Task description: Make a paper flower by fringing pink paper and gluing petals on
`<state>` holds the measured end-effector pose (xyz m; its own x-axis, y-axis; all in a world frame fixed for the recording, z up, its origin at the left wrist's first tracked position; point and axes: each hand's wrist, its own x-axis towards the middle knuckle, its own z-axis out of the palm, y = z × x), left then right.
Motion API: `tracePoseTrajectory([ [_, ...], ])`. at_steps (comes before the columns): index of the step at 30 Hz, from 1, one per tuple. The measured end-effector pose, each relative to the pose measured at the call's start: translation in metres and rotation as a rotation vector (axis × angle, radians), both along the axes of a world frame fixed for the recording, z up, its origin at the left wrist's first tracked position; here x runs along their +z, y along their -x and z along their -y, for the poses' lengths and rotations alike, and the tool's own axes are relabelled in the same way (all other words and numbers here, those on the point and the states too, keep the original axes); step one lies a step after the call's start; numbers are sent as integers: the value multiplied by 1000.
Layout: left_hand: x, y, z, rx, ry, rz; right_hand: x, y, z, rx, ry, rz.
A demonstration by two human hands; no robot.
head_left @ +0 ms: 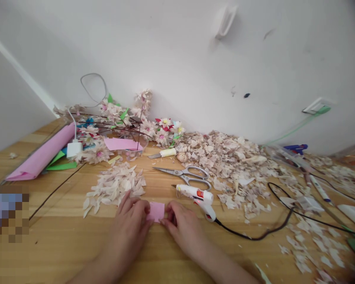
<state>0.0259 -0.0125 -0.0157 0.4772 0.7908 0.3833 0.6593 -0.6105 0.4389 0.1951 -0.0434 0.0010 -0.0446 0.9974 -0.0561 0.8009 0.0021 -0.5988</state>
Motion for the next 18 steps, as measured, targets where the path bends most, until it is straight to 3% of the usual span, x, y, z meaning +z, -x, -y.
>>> tracePoseTrajectory([
  [6, 8, 4, 16, -177, -180, -75, -3, -1, 2, 6, -19, -15],
  [10, 6, 5, 20, -213, -288, -112, -6, -1, 2, -5, -51, 8],
  [13, 4, 4, 20, -202, -286, -130, -4, -3, 4, 10, -88, 8],
  [18, 6, 4, 20, -208, -192, -140, 6, -10, 14, 207, -203, -11],
])
